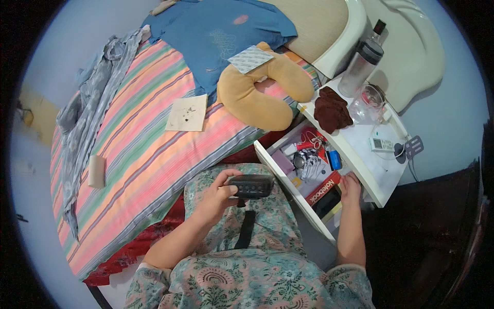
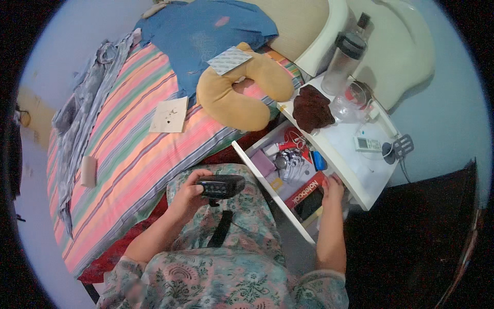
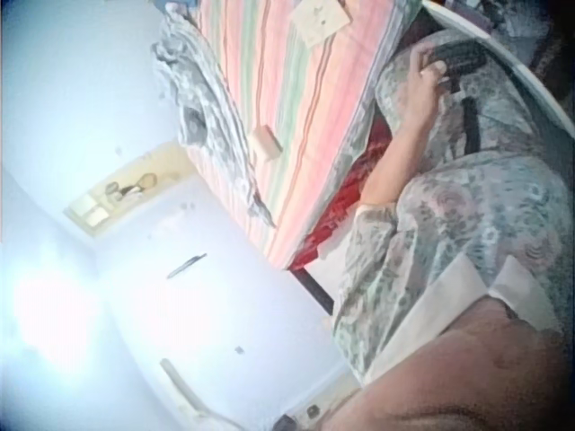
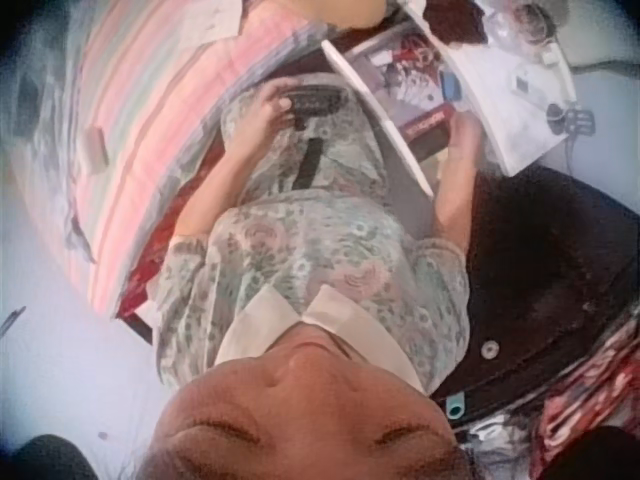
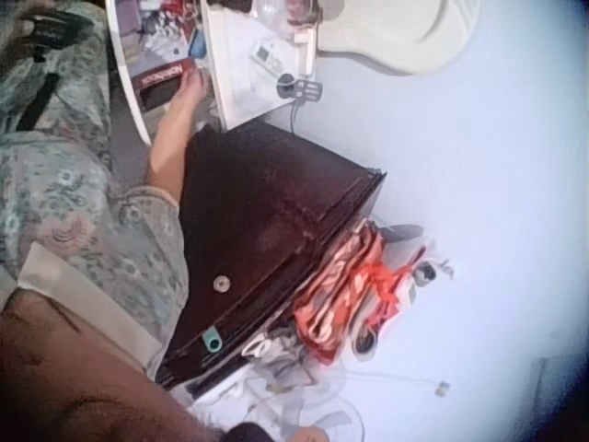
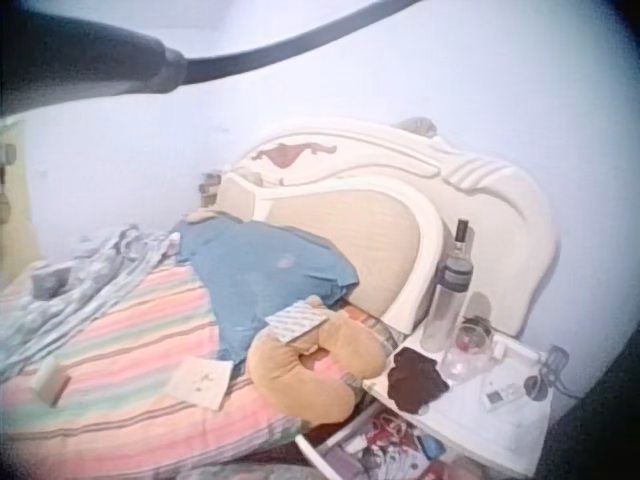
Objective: The person sits on the floor next to a bed and organizes various items from a bedside drawer. They pick up a notebook, a black wallet, a small mirror, and a remote control, inspecting each one before placing them back into the drawer or on the bed. The person also moves a roll of toilet paper and a small card during the process.
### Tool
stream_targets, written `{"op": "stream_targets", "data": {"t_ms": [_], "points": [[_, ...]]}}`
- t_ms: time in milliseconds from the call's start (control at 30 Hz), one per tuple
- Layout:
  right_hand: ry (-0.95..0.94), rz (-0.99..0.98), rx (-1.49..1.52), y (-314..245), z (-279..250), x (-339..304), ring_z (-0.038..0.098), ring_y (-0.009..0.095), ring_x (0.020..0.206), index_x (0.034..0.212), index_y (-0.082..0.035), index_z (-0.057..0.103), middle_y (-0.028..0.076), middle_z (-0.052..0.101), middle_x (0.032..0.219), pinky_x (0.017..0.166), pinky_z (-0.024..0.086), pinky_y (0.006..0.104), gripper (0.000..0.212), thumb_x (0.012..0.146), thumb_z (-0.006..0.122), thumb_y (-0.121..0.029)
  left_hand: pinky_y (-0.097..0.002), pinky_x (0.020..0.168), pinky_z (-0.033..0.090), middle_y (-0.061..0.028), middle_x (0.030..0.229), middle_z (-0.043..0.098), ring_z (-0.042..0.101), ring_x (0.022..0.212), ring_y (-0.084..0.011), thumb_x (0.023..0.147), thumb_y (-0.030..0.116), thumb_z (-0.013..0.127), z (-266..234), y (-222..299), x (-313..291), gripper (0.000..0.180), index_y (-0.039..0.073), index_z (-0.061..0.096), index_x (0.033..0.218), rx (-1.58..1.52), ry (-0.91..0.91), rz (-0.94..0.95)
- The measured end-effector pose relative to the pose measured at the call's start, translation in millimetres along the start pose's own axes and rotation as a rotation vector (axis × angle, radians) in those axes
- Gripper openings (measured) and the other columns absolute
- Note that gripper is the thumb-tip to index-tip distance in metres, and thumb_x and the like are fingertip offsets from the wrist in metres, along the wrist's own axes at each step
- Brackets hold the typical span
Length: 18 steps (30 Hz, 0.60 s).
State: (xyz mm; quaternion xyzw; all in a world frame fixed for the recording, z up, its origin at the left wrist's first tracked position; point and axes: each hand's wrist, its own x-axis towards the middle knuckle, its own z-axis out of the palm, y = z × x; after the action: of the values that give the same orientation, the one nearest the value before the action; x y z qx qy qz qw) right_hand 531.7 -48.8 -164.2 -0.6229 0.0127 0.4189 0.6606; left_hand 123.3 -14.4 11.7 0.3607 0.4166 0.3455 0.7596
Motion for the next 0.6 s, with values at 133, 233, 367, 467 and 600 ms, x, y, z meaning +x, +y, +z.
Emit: {"op": "stream_targets", "data": {"t_ms": [133,233,367,467,600], "points": [[-0.264,-0.147,-0.038,-35.6,40.7,-145.7,0.058,0.016,0.087,0.116,0.0,0.051,0.008,0.058,0.101,0.08,0.047,0.027,0.029,0.087,0.056,-0.004,-0.028,0.076,0.045,-0.0047,0.107,0.052,0.051,0.089,-0.0126,0.081,0.02,0.056,-2.9,-9.0,2.1,0.041,0.011,0.044,0.119,0.037,-0.049,0.0],[-0.646,-0.233,-0.241,-46.3,80.1,-216.7,0.054,0.014,0.096,0.116,-0.002,0.052,0.006,0.056,0.107,0.084,0.045,0.0273,0.024,0.092,0.05,-0.008,-0.0248,0.075,0.043,-0.0035,0.11,0.05,0.049,0.088,-0.0099,0.082,0.019,0.057,0.1,-3.9,-5.1,0.042,0.011,0.044,0.121,0.035,-0.069,0.004],[-1.005,-0.175,-0.31,-33.7,112.4,-248.0,0.038,0.018,0.123,0.137,-0.009,0.036,0.007,0.04,0.134,0.099,0.034,0.0373,0.042,0.099,0.039,-0.025,-0.0262,0.079,0.045,-0.0048,0.116,0.05,0.05,0.091,-0.0103,0.083,0.02,0.061,0.2,0.4,-16.1,0.046,0.01,0.043,0.124,0.056,-0.088,0.057],[-1.099,-0.052,-0.294,-11.6,131.3,-256.3,0.035,0.018,0.125,0.142,-0.01,0.028,0.008,0.034,0.139,0.099,0.034,0.0407,0.048,0.099,0.036,-0.03,-0.0275,0.082,0.045,-0.0059,0.119,0.05,0.052,0.093,-0.011,0.083,0.021,0.064,-16.1,4.5,-26.6,0.05,0.009,0.042,0.126,0.059,-0.094,0.103],[-1.077,0.109,-0.323,-8.4,146.0,-267.8,0.036,0.018,0.124,0.142,-0.01,0.027,0.007,0.034,0.139,0.099,0.034,0.0404,0.05,0.099,0.037,-0.033,-0.0283,0.084,0.045,-0.0049,0.121,0.049,0.052,0.098,-0.012,0.079,0.033,0.068,-33.5,4.9,-36.6,0.059,0.011,0.042,0.128,0.084,-0.086,0.106]]}}
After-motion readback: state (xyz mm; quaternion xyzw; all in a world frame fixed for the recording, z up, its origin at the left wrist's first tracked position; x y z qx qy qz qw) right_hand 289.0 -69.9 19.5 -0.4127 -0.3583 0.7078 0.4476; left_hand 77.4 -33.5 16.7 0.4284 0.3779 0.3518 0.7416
